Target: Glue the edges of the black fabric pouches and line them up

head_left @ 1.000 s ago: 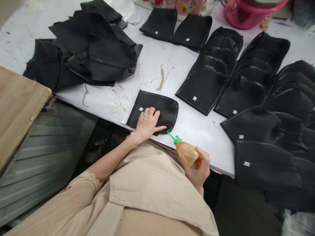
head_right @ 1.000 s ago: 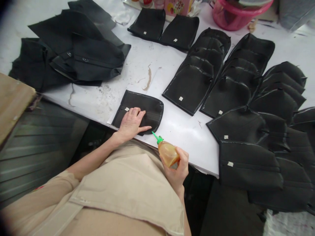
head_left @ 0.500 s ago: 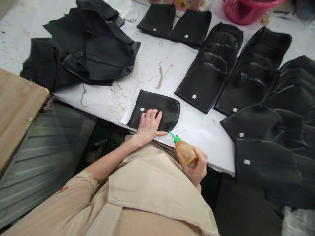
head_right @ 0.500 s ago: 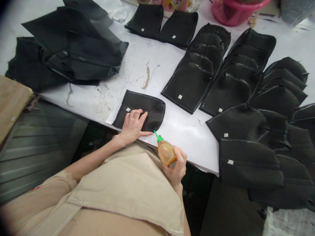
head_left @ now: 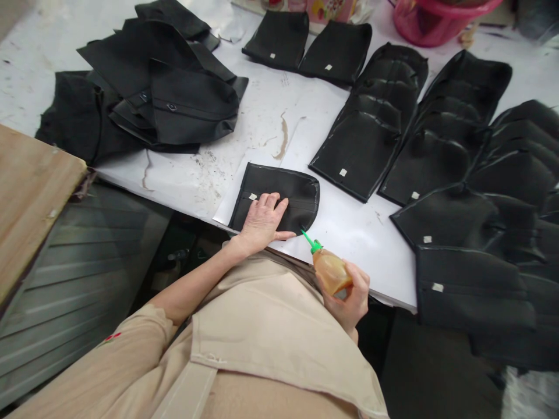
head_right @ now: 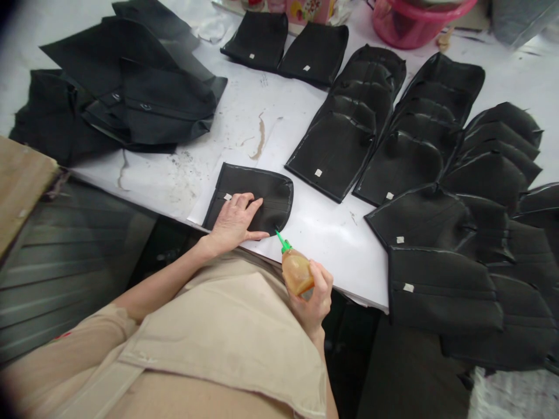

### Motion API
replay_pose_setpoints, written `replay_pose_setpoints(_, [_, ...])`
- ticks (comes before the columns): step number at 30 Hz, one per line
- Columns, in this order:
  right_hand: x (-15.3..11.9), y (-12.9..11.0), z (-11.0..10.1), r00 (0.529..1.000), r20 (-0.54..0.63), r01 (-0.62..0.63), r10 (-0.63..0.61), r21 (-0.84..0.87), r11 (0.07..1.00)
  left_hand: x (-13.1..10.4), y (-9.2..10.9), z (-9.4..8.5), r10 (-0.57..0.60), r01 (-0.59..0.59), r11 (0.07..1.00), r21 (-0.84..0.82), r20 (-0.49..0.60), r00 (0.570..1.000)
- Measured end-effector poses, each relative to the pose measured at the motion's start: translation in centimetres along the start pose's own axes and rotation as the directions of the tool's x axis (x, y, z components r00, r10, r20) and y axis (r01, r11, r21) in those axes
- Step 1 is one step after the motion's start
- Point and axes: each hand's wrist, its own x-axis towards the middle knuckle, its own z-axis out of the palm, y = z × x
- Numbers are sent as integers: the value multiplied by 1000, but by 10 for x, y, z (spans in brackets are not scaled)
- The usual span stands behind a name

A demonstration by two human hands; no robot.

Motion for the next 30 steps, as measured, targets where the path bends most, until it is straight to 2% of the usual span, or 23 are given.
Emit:
replay_pose_setpoints(9, [7,2,13,997,-7,75,-75,8,997,1,1,-3,-3,0,997,77,34,999])
replay_pose_setpoints(13, [9,0,7,996,2,88,-88,-26,996,1,2,-3,-13,10,998,69,43,999])
replay_pose_setpoints(19, [3,-2,-4,999,2,46,-46,-63,997,3,1,-4,-6,5,999,50,37,999])
replay_pose_setpoints(26, [1,6,-3,1000,20,-23,23,-10,1000,5,-24,-11,166,-163,984,-65,35,986])
replay_pose_setpoints(30, [0,4,-5,999,12,-41,41,-1,999,5,-23,-8,138,-138,989,-60,2,990])
